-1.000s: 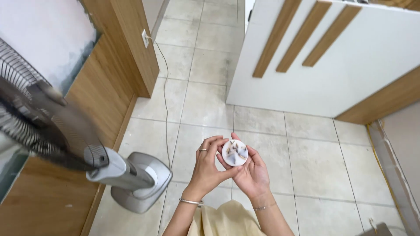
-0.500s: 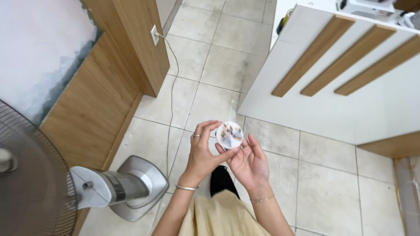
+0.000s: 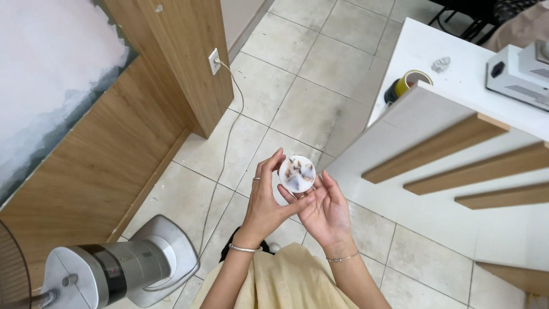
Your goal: Inspecting and arranging small decorative flower-shaped candles on shelves and workstations.
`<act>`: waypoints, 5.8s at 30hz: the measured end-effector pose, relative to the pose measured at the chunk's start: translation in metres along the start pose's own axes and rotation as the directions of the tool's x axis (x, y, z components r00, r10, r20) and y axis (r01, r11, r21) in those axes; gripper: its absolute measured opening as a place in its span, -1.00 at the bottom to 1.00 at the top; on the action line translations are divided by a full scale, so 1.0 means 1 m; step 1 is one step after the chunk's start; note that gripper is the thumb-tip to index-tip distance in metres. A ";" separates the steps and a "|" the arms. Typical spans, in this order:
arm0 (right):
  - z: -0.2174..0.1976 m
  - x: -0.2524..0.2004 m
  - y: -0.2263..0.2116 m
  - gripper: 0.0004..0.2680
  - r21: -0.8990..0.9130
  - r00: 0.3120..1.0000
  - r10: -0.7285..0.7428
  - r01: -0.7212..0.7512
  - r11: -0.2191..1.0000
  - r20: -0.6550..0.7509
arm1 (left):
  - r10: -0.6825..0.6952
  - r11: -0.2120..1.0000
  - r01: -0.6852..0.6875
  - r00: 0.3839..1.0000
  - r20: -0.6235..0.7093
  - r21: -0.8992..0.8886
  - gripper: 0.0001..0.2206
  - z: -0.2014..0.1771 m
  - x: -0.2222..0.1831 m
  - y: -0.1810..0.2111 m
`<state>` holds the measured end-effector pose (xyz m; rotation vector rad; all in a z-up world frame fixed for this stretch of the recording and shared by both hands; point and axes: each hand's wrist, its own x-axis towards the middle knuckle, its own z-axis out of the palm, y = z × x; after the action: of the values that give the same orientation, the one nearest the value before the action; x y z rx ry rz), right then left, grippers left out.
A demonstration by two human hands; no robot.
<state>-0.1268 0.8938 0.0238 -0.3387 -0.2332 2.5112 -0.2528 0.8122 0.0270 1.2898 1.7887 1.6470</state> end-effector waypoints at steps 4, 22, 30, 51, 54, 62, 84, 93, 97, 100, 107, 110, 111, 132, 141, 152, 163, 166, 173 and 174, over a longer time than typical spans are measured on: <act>-0.006 0.046 -0.022 -0.62 -0.039 0.999 0.038 -0.039 0.998 -0.025 | 0.068 0.997 -0.069 0.997 -0.024 -0.031 -0.27 0.004 0.058 -0.022; 0.030 0.364 -0.135 -0.62 0.012 0.980 -0.117 0.120 0.993 -0.161 | 0.055 0.971 -0.012 0.983 0.173 -0.238 -0.76 0.008 0.424 -0.152; 0.031 0.438 -0.190 -0.63 0.070 0.957 -0.201 0.220 0.973 -0.211 | 0.111 0.973 -0.009 0.895 0.433 -0.231 0.03 0.026 0.509 -0.178; 0.006 0.659 -0.513 -0.59 -0.133 0.911 -0.397 0.382 0.915 -0.115 | 0.017 0.994 0.044 0.838 0.546 -0.098 -0.05 0.266 0.840 -0.201; -0.001 0.683 -0.545 -0.59 -0.144 0.893 -0.418 0.397 0.906 -0.167 | 0.024 0.994 0.040 0.818 0.575 -0.098 -0.07 0.294 0.877 -0.209; -0.025 0.770 -0.632 -0.59 -0.086 0.822 -0.497 0.494 0.865 -0.280 | -0.016 0.992 0.100 0.717 0.697 -0.079 -0.12 0.368 0.999 -0.248; -0.024 0.986 -0.838 -0.60 -0.044 0.539 -0.731 0.792 0.609 -0.418 | 0.182 0.969 0.083 0.405 0.896 -0.234 -0.13 0.532 1.305 -0.301; -0.065 1.018 -0.971 -0.62 -0.016 0.526 -0.771 0.823 0.568 -0.359 | 0.175 0.958 0.135 0.428 0.887 -0.254 -0.05 0.656 1.382 -0.304; -0.084 1.017 -1.055 -0.63 -0.019 0.492 -0.797 0.847 0.531 -0.351 | 0.192 0.969 0.070 0.391 0.900 -0.237 -0.02 0.741 1.421 -0.278; -0.092 1.003 -1.116 -0.63 -0.033 0.446 -0.829 0.874 0.484 -0.336 | 0.191 0.968 0.101 0.310 0.931 -0.232 0.04 0.802 1.438 -0.266; -0.119 0.979 -1.214 -0.62 -0.113 0.289 -0.847 0.921 0.373 -0.447 | 0.156 0.956 0.229 0.129 0.979 -0.183 0.14 0.917 1.459 -0.262; -0.142 0.977 -1.241 -0.61 -0.086 0.239 -0.809 0.938 0.335 -0.538 | 0.084 0.970 0.224 0.074 0.994 -0.099 0.13 0.960 1.465 -0.268; -0.152 0.977 -1.253 -0.61 -0.069 0.238 -0.810 0.944 0.322 -0.535 | 0.134 0.952 0.272 0.054 0.989 -0.144 0.11 0.979 1.469 -0.268; -0.228 0.991 -1.537 -0.64 -0.208 -0.264 -0.749 0.963 -0.171 -0.607 | 0.353 0.922 0.305 -0.412 0.840 -0.238 -0.10 1.328 1.575 -0.217; -0.247 0.933 -1.587 -0.62 -0.346 -0.437 -0.623 0.899 -0.270 -0.649 | 0.484 0.875 0.239 -0.457 0.747 -0.420 -0.25 1.418 1.552 -0.157; -0.278 0.781 -1.745 -0.62 -0.474 -0.469 -0.722 0.852 -0.221 -0.508 | 0.638 0.731 -0.068 -0.283 0.716 -0.679 -0.30 1.590 1.490 -0.050; -0.308 0.656 -1.849 -0.68 -0.511 -0.450 -0.725 0.845 -0.157 -0.522 | 0.734 0.678 0.010 -0.053 0.677 -0.735 -0.32 1.712 1.419 0.006; -0.324 0.638 -1.864 -0.75 -0.493 -0.481 -0.666 0.849 -0.191 -0.571 | 0.736 0.675 0.014 -0.077 0.672 -0.738 -0.32 1.740 1.405 0.016; -0.373 0.596 -1.889 -0.80 -0.508 -0.550 -0.711 0.804 -0.309 -0.438 | 0.742 0.665 0.009 -0.118 0.660 -0.747 -0.31 1.813 1.372 0.032; -0.365 0.594 -1.897 -0.80 -0.555 -0.570 -0.668 0.785 -0.274 -0.478 | 0.749 0.655 0.012 -0.145 0.646 -0.756 -0.32 1.824 1.370 0.035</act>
<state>0.5175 2.8098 0.0193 -0.6899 0.0915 0.3165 0.5059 2.9634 0.0305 1.9900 -0.1458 0.6455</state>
